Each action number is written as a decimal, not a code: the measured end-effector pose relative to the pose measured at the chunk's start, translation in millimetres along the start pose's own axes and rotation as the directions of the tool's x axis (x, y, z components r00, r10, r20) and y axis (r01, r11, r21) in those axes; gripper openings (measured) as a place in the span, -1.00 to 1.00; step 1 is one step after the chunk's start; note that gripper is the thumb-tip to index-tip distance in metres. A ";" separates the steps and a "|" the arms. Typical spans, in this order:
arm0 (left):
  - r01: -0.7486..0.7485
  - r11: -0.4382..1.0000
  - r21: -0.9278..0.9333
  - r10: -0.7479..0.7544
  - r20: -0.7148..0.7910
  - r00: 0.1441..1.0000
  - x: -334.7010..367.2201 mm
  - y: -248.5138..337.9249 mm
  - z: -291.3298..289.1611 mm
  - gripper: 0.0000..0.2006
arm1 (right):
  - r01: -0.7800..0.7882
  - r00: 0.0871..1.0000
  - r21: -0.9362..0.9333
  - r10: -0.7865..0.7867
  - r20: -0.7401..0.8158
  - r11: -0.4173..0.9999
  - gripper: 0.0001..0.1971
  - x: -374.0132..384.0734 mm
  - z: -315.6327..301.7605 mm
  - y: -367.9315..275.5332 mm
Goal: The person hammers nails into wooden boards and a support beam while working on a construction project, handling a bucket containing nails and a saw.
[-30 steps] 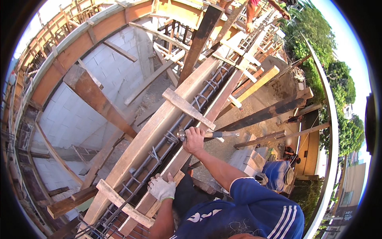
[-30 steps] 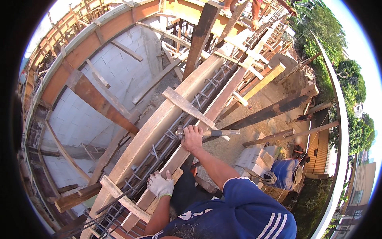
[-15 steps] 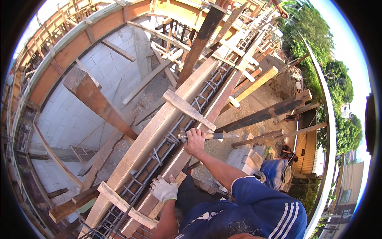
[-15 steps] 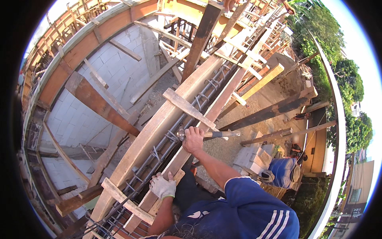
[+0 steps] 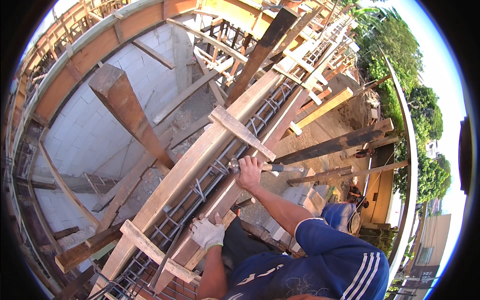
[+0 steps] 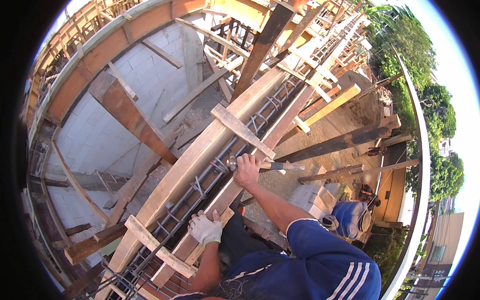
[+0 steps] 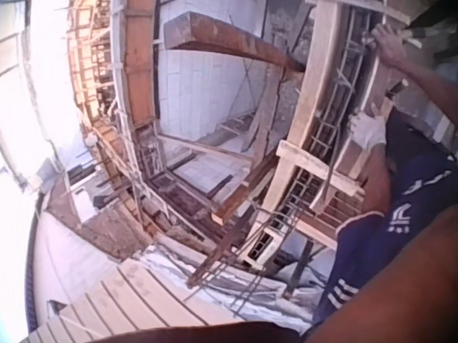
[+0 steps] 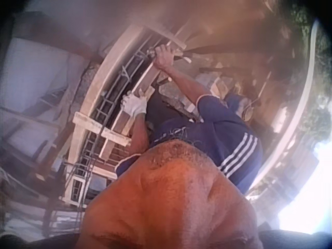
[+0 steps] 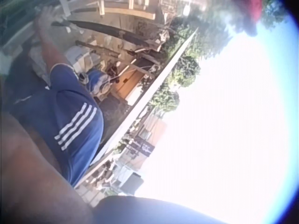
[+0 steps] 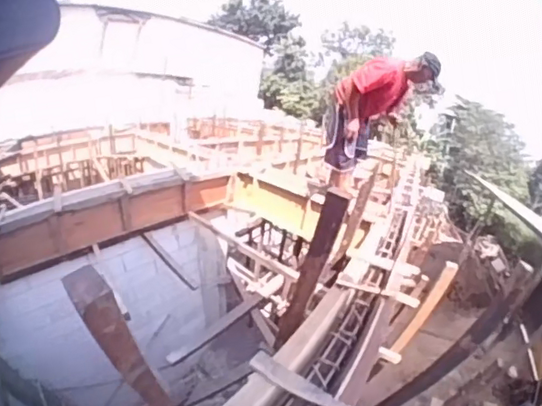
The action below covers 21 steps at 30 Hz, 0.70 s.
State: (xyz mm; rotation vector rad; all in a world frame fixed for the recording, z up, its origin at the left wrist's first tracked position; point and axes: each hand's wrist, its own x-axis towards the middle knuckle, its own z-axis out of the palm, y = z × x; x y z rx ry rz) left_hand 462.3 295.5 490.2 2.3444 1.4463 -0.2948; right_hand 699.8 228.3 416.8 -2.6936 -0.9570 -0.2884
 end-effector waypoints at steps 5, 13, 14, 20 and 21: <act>-0.005 1.000 0.029 0.007 -0.052 0.999 -1.0 -1.8 2.9 -0.42 | 0.034 0.998 0.010 -0.035 0.044 0.999 -0.74 7.1 -1.8 2.9; -0.039 0.998 0.045 0.042 -0.078 0.996 -4.6 -1.4 8.3 -0.35 | 0.075 0.932 0.288 -0.169 0.319 0.955 -0.64 5.8 -41.4 45.4; -0.025 0.999 0.021 0.025 -0.025 0.999 -7.3 1.1 -2.9 -0.34 | 0.088 0.932 0.373 -0.209 0.297 0.924 -0.67 -9.0 -52.4 48.1; -0.020 0.990 -0.141 -0.002 -0.151 0.989 -6.1 -13.0 16.9 -0.29 | -0.166 0.867 0.268 0.011 0.498 0.949 -0.66 -125.1 -112.0 61.4; -0.032 0.987 -0.156 0.000 -0.199 0.980 -6.2 -12.9 20.5 -0.28 | -0.196 0.868 0.257 0.045 0.494 0.946 -0.64 -143.9 -111.7 69.9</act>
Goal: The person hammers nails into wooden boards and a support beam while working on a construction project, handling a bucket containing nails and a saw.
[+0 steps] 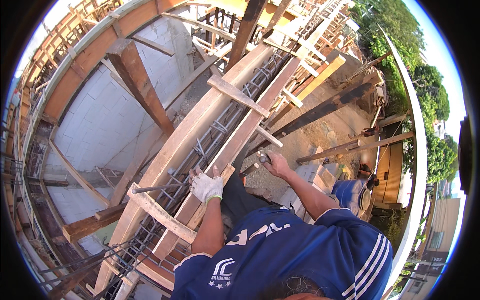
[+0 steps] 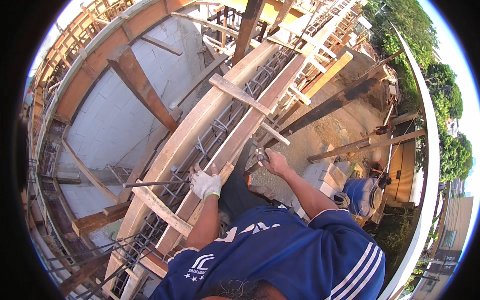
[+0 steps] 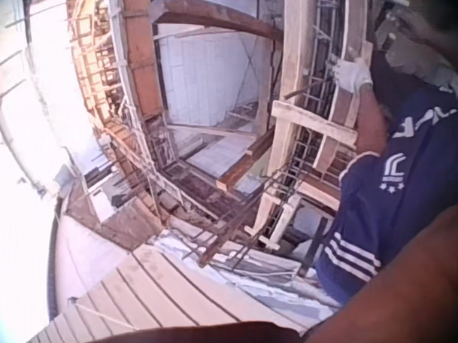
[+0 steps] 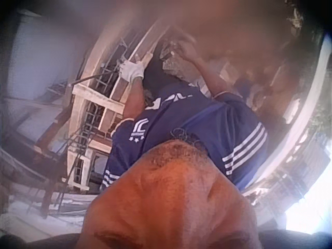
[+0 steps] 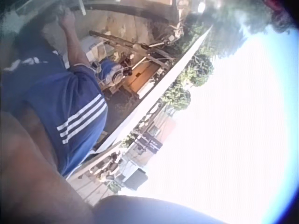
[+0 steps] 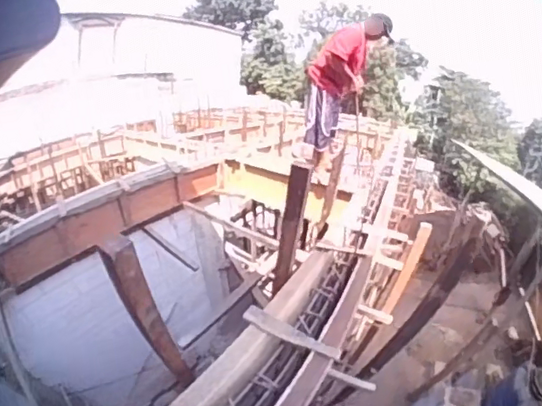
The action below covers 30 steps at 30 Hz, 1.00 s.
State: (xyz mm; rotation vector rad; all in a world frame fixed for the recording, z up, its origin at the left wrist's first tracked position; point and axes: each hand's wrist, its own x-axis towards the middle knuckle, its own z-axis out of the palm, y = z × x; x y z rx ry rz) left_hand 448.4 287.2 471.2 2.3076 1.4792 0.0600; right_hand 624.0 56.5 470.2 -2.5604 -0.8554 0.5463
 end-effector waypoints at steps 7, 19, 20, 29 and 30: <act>0.058 0.994 0.097 -0.074 0.163 0.984 12.0 2.0 -6.8 -0.19 | -0.287 0.957 0.062 0.283 0.062 0.956 -0.39 -40.4 53.2 29.0; -0.103 0.978 0.184 0.049 0.275 0.960 32.3 2.1 -10.0 -0.27 | -0.380 0.916 0.137 0.352 0.195 0.915 -0.21 -31.2 115.2 17.8; -0.092 0.984 0.155 0.045 0.286 0.957 33.1 2.4 -9.8 -0.27 | -0.385 0.916 0.127 0.361 0.178 0.914 -0.22 -33.1 116.6 18.6; -0.191 0.967 0.171 0.078 0.512 0.855 65.7 5.6 -19.5 -0.15 | -0.321 0.942 -0.003 0.319 0.105 0.947 -0.37 -60.2 156.1 38.7; -0.193 0.967 0.164 0.075 0.542 0.837 70.2 7.1 -23.0 -0.14 | -0.344 0.928 -0.014 0.343 0.145 0.939 -0.35 -58.1 158.4 41.2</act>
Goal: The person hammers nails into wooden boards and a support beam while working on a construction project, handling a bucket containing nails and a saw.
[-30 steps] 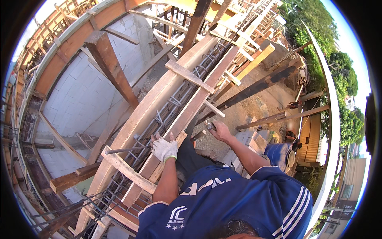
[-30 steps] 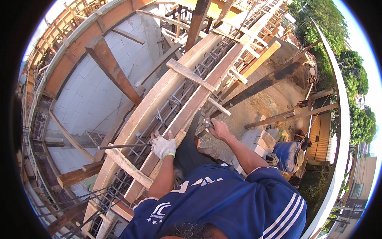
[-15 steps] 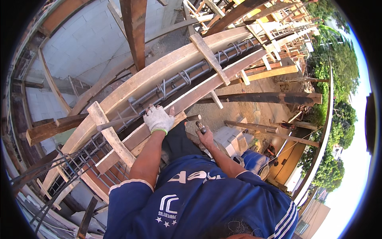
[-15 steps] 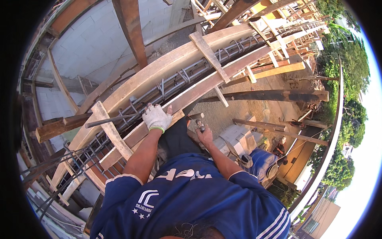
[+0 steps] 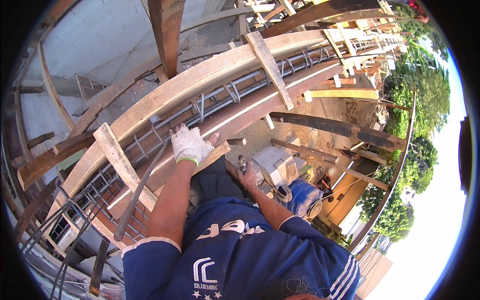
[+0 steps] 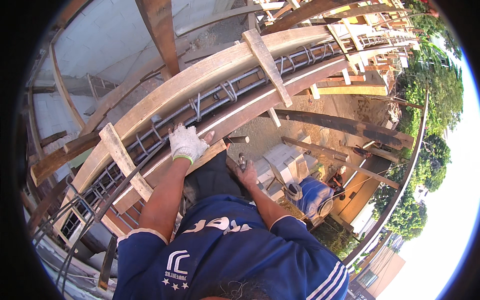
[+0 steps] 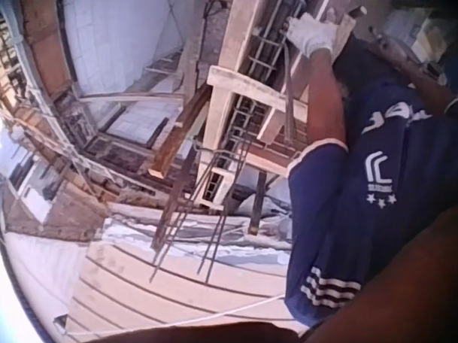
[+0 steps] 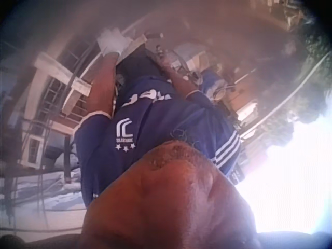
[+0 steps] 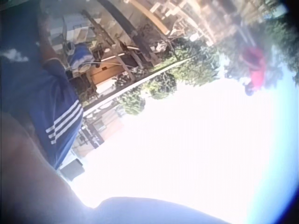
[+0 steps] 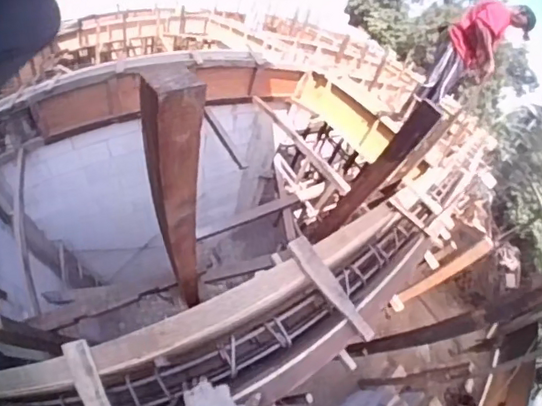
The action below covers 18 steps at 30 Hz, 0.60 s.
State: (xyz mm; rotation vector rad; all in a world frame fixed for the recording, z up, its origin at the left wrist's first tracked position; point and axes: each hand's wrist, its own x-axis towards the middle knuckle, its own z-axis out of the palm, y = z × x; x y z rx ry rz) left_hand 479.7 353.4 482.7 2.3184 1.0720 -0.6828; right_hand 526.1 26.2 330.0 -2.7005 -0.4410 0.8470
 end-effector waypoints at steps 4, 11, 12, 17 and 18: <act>-0.008 0.999 0.038 0.009 -0.022 1.000 5.8 -2.0 6.4 -0.13 | -0.081 0.994 -0.058 0.085 0.067 0.995 -0.36 2.9 -1.7 -11.5; -0.009 1.000 -0.013 0.009 -0.058 0.998 5.4 -1.5 11.3 -0.11 | -0.174 0.977 -0.135 0.188 0.101 0.975 -0.42 1.5 -10.4 -25.9; -0.007 0.999 -0.036 0.005 -0.054 0.999 6.5 -2.6 9.5 -0.11 | -0.177 0.975 -0.132 0.192 0.112 0.975 -0.41 1.2 -10.7 -26.0; 0.028 0.995 -0.096 -0.039 -0.113 0.993 10.6 -1.4 10.4 -0.10 | -0.175 0.970 -0.144 0.196 0.142 0.974 -0.39 4.6 -11.6 -26.8; 0.019 0.997 -0.079 -0.029 -0.125 0.992 12.0 -1.5 12.7 -0.09 | -0.180 0.971 -0.144 0.200 0.132 0.973 -0.40 5.2 -11.9 -26.7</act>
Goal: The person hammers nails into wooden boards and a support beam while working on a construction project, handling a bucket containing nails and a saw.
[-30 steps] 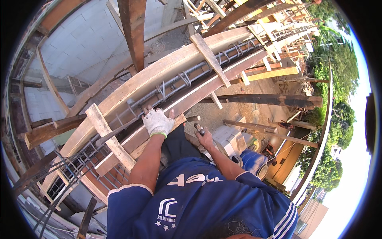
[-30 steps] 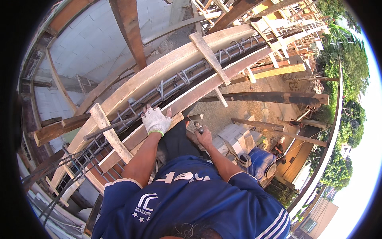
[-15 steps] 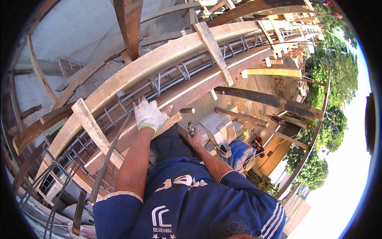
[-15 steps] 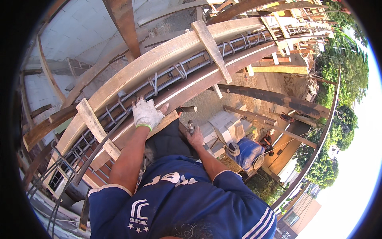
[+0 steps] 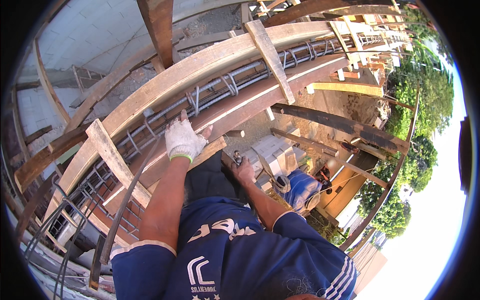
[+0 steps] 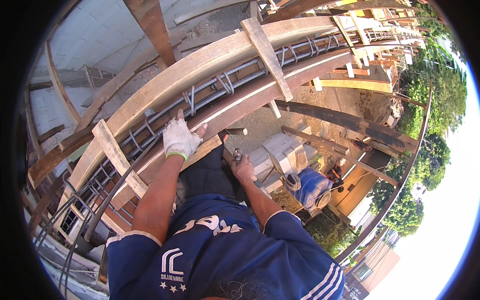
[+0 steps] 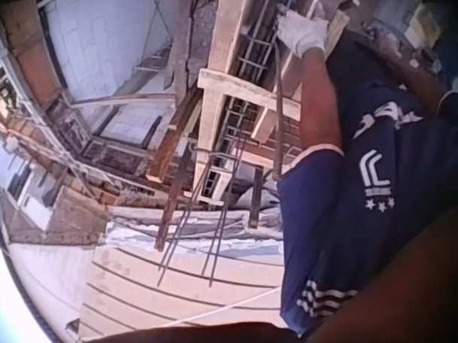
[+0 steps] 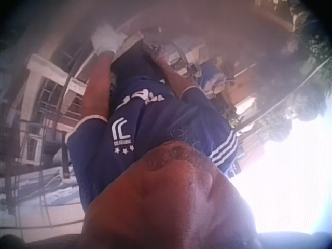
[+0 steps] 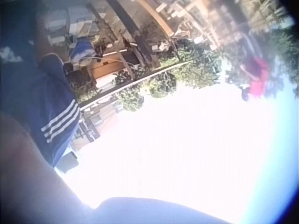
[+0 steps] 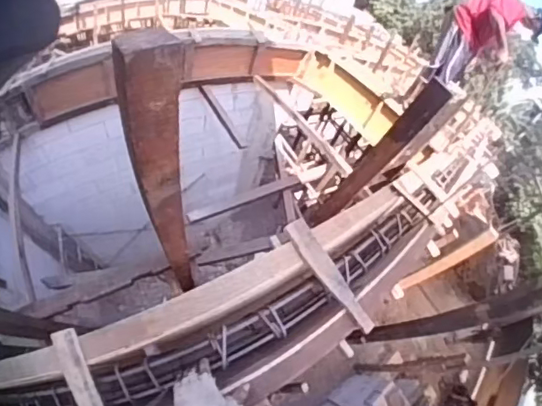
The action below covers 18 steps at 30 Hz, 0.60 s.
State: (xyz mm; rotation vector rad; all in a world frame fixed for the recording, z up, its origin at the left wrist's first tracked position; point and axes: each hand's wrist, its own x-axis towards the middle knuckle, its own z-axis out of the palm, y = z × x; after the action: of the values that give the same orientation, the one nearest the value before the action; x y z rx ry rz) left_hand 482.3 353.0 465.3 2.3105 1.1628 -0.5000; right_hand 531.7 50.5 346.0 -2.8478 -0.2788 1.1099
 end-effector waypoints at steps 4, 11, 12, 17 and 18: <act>-0.008 1.000 0.026 0.007 0.021 1.000 4.0 -1.3 3.8 -0.07 | -0.015 0.999 -0.001 0.015 -0.036 1.000 -0.44 4.4 5.2 2.2; 0.050 0.998 -0.027 -0.047 0.086 0.995 1.3 0.6 -5.0 -0.06 | -0.037 0.999 -0.042 0.036 -0.019 0.998 -0.48 2.6 6.2 -1.2; 0.050 0.998 -0.032 -0.047 0.081 0.996 0.9 -1.0 -2.4 -0.06 | -0.032 0.999 -0.078 0.031 -0.018 0.996 -0.48 3.1 6.1 -1.7; 0.029 1.000 -0.006 -0.028 0.046 0.999 0.8 -3.7 0.3 -0.02 | -0.019 0.998 -0.097 0.014 -0.055 0.995 -0.49 2.5 5.1 -1.1; 0.029 0.999 -0.016 -0.028 0.033 0.999 1.7 -5.1 7.0 -0.02 | -0.009 0.998 -0.112 0.001 -0.068 0.994 -0.49 3.8 6.9 3.3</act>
State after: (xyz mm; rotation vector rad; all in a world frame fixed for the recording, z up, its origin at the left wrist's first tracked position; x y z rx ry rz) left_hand 478.5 352.6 457.4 2.2664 1.1817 -0.5351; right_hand 530.3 48.0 337.9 -2.9788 -0.3400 1.0277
